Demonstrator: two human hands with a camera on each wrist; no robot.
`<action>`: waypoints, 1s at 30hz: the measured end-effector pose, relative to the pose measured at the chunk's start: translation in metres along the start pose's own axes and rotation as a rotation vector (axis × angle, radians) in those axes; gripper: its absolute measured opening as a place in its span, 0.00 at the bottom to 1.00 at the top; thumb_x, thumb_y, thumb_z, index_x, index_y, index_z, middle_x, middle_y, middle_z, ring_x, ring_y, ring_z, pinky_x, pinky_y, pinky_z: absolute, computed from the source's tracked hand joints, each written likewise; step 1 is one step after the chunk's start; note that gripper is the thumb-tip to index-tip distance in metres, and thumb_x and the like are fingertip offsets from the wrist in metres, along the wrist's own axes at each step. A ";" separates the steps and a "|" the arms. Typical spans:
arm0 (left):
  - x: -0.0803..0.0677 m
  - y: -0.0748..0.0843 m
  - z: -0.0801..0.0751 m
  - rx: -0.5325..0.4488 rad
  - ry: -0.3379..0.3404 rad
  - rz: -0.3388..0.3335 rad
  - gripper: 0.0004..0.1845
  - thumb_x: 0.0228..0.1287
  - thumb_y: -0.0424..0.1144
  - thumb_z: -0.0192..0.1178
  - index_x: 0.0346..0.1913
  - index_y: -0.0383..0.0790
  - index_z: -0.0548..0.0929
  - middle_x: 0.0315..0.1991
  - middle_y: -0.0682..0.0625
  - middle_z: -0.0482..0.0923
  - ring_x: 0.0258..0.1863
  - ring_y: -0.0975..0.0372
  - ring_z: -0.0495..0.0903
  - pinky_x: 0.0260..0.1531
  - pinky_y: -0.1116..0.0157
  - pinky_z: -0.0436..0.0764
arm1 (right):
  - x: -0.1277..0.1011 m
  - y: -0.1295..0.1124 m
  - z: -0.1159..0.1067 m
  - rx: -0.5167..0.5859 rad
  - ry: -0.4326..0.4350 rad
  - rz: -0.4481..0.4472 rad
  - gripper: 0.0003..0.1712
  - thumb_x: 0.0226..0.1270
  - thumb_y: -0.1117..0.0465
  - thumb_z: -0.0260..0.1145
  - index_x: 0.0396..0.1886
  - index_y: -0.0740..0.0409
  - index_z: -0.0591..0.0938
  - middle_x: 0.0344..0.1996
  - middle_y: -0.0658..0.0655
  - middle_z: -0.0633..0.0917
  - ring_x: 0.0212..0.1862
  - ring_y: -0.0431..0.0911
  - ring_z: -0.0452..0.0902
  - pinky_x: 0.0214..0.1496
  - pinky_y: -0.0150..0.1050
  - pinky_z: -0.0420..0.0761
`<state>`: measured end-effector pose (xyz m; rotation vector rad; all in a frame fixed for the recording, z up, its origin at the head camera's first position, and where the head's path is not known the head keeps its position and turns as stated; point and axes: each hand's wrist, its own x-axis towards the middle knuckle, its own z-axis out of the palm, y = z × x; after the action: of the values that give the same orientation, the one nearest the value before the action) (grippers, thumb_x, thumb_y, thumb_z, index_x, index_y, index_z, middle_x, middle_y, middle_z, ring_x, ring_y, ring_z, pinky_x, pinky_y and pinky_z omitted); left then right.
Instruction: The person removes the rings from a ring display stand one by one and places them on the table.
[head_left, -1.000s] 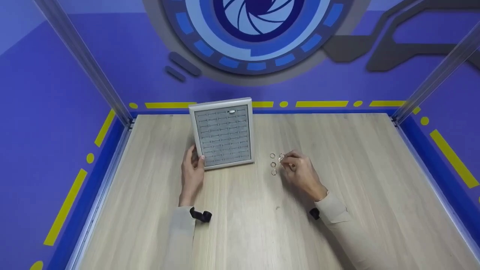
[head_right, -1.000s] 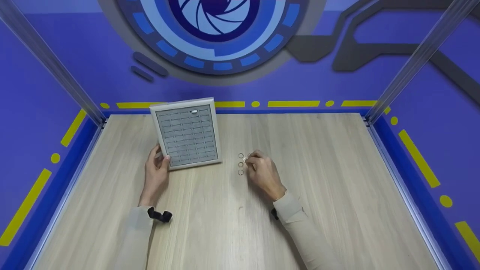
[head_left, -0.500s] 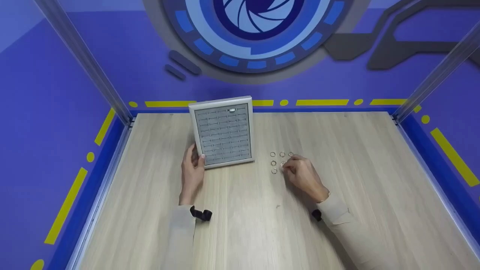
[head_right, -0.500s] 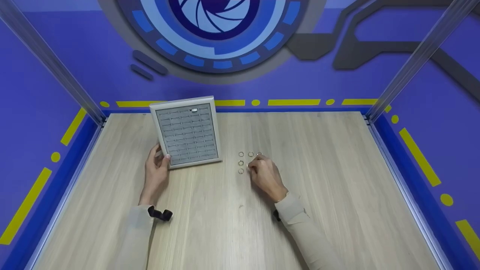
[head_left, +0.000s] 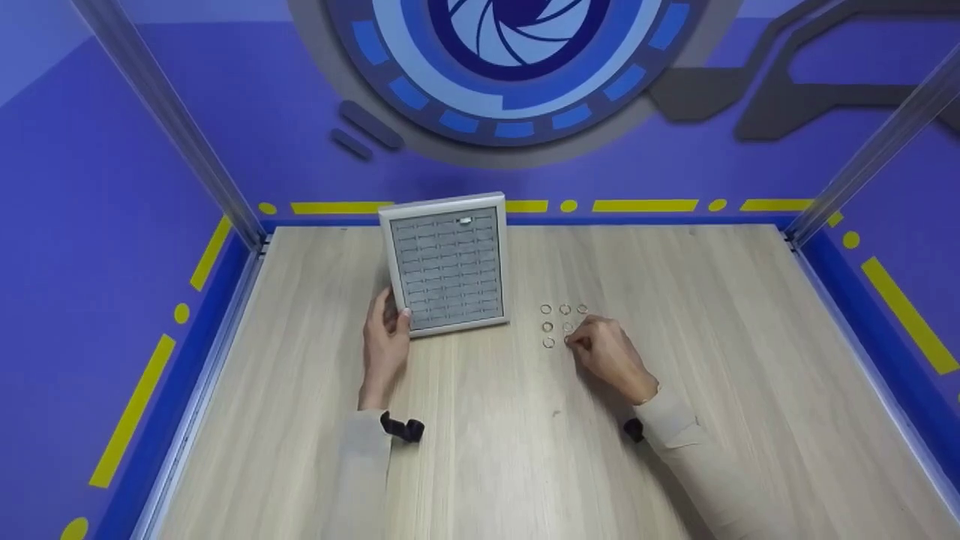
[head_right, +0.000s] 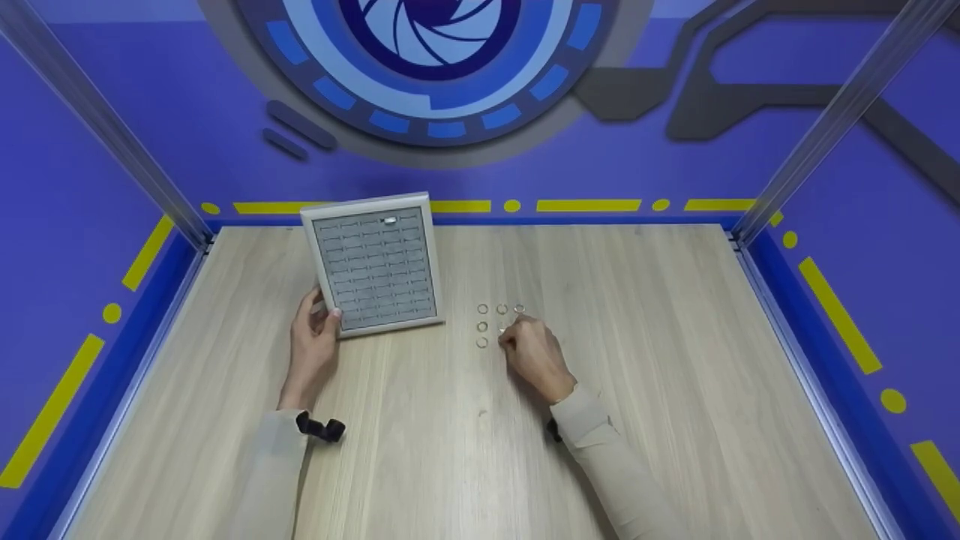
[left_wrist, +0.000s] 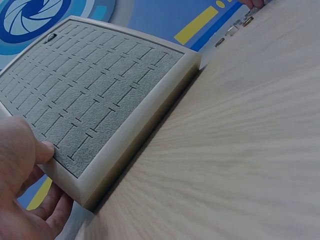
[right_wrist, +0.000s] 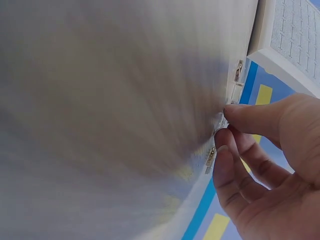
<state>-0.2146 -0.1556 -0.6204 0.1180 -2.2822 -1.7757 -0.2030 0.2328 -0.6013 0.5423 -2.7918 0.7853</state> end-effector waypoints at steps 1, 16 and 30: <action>0.000 0.000 0.000 0.001 0.001 0.002 0.32 0.81 0.31 0.57 0.82 0.37 0.63 0.75 0.36 0.72 0.70 0.45 0.78 0.70 0.51 0.80 | 0.000 0.000 0.000 0.002 -0.004 0.006 0.06 0.61 0.75 0.77 0.32 0.61 0.95 0.27 0.55 0.87 0.29 0.42 0.78 0.30 0.36 0.82; -0.001 0.001 0.001 -0.026 -0.019 0.007 0.32 0.82 0.31 0.56 0.83 0.38 0.62 0.75 0.36 0.71 0.73 0.45 0.75 0.73 0.51 0.78 | 0.000 0.000 0.000 0.016 -0.033 0.012 0.07 0.60 0.77 0.76 0.33 0.63 0.94 0.28 0.56 0.88 0.29 0.41 0.77 0.29 0.33 0.81; -0.001 0.002 0.000 -0.018 -0.015 -0.020 0.32 0.82 0.32 0.56 0.83 0.42 0.62 0.78 0.39 0.69 0.74 0.47 0.74 0.73 0.52 0.77 | 0.005 -0.002 -0.003 0.023 -0.030 -0.034 0.08 0.59 0.77 0.74 0.33 0.64 0.93 0.28 0.57 0.87 0.29 0.42 0.78 0.30 0.35 0.82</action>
<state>-0.2138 -0.1546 -0.6187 0.1248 -2.2830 -1.8125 -0.2062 0.2312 -0.5966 0.6083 -2.7963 0.8098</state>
